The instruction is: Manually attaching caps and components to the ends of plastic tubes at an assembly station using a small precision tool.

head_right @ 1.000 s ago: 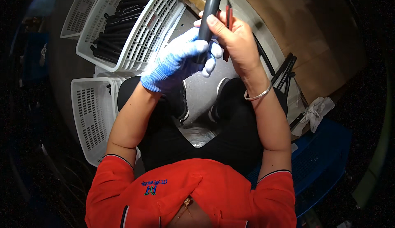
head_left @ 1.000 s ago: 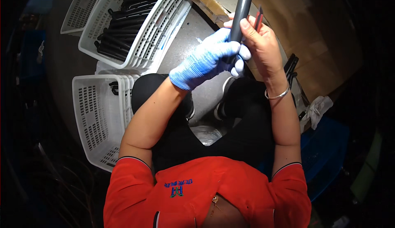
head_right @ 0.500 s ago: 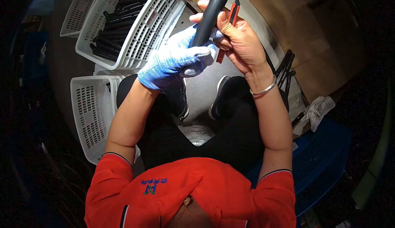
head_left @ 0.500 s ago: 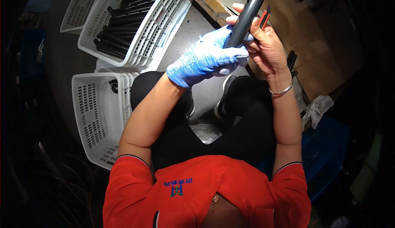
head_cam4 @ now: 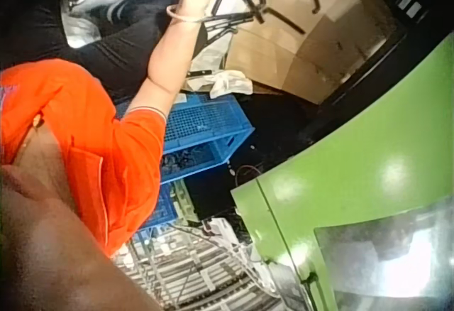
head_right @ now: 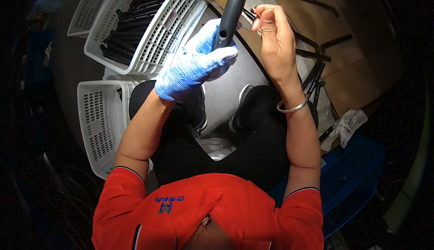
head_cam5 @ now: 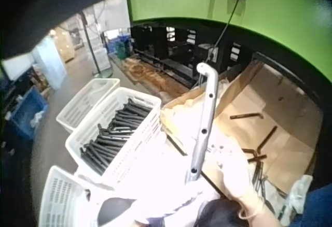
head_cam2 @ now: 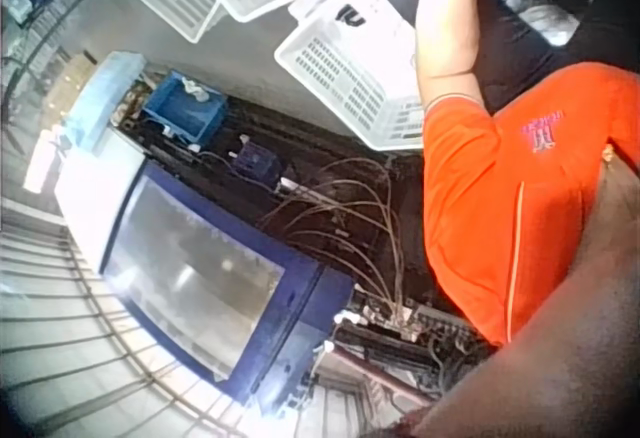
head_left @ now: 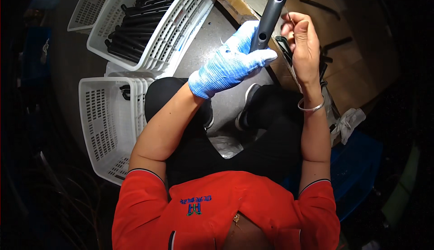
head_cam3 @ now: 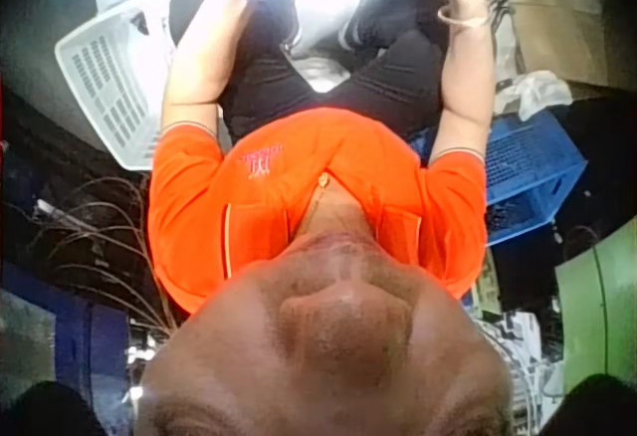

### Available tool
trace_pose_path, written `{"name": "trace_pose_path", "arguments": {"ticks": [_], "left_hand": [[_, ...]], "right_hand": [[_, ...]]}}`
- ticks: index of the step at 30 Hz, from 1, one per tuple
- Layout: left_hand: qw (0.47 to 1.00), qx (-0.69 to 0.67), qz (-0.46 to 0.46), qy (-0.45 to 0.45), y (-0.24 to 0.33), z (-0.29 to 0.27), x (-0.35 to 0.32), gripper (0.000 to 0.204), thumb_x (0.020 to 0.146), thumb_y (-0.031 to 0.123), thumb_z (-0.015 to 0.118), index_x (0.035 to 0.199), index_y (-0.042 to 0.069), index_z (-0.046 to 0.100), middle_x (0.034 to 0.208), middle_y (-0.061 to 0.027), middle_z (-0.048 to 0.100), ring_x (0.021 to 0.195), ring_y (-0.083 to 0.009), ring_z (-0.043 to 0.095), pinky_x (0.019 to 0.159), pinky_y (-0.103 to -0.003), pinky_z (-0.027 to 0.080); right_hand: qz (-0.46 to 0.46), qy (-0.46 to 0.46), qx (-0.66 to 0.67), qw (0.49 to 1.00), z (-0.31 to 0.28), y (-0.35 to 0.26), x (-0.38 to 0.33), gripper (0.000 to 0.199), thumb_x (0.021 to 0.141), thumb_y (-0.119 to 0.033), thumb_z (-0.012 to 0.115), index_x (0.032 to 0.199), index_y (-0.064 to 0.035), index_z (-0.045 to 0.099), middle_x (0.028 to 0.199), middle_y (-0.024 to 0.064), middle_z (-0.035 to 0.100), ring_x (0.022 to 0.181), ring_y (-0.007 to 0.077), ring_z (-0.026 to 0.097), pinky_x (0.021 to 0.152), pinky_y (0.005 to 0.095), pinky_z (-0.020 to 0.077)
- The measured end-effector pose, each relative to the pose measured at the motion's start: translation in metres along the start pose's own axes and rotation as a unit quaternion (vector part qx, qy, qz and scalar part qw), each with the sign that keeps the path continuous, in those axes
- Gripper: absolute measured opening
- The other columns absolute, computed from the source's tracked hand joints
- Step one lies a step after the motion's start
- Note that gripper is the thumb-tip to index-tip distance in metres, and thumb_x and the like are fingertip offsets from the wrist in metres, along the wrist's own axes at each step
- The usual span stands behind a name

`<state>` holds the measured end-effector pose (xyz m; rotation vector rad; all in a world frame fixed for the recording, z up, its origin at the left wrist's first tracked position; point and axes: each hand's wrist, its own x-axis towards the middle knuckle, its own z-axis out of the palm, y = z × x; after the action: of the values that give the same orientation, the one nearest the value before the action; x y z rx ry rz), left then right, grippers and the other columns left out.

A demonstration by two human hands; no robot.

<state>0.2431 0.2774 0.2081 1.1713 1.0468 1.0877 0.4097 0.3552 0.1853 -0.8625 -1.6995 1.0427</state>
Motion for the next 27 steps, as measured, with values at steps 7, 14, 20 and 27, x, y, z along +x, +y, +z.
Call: {"name": "trace_pose_path", "arguments": {"ticks": [7,14,20,27], "left_hand": [[0.999,0.016,-0.031,-0.003,0.005,-0.013,0.001,0.047,0.086,0.027,0.065,0.121,0.006,0.042,0.072,0.0009,0.049,0.06,-0.0052,0.05,0.053,-0.022,0.044],[1.0,0.019,0.015,0.001,-0.011,-0.012,0.002,0.034,0.091,0.02,0.06,0.118,0.005,0.047,0.091,-0.0055,0.051,0.065,-0.0069,0.052,0.055,-0.024,0.046],[0.921,0.293,0.253,0.048,-0.027,-0.014,0.003,0.022,0.085,0.007,0.06,0.107,0.007,0.059,0.1,-0.0135,0.05,0.081,-0.0207,0.056,0.063,-0.031,0.049],[0.9,0.366,0.231,0.044,-0.026,-0.017,0.003,0.025,0.083,0.003,0.059,0.108,0.007,0.06,0.102,-0.0159,0.051,0.085,-0.028,0.058,0.065,-0.034,0.05]], "right_hand": [[-0.158,-0.052,-0.289,0.943,0.006,-0.046,-0.009,0.013,0.087,-0.013,0.061,0.084,0.0003,0.063,0.066,0.0101,0.052,0.056,0.0197,0.05,0.054,0.0288,0.0394],[-0.206,-0.059,-0.372,0.903,0.006,-0.049,-0.012,0.012,0.082,-0.013,0.065,0.084,-0.0015,0.064,0.067,0.0091,0.053,0.057,0.0243,0.052,0.054,0.0314,0.0411],[-0.197,-0.058,-0.409,0.889,0.011,-0.049,-0.017,0.013,0.082,-0.015,0.066,0.085,-0.0027,0.063,0.069,0.0081,0.055,0.06,0.025,0.055,0.055,0.0316,0.043],[-0.189,-0.057,-0.422,0.885,0.014,-0.048,-0.018,0.013,0.083,-0.016,0.065,0.087,-0.0034,0.063,0.07,0.0077,0.056,0.06,0.0248,0.056,0.055,0.0319,0.044]]}}
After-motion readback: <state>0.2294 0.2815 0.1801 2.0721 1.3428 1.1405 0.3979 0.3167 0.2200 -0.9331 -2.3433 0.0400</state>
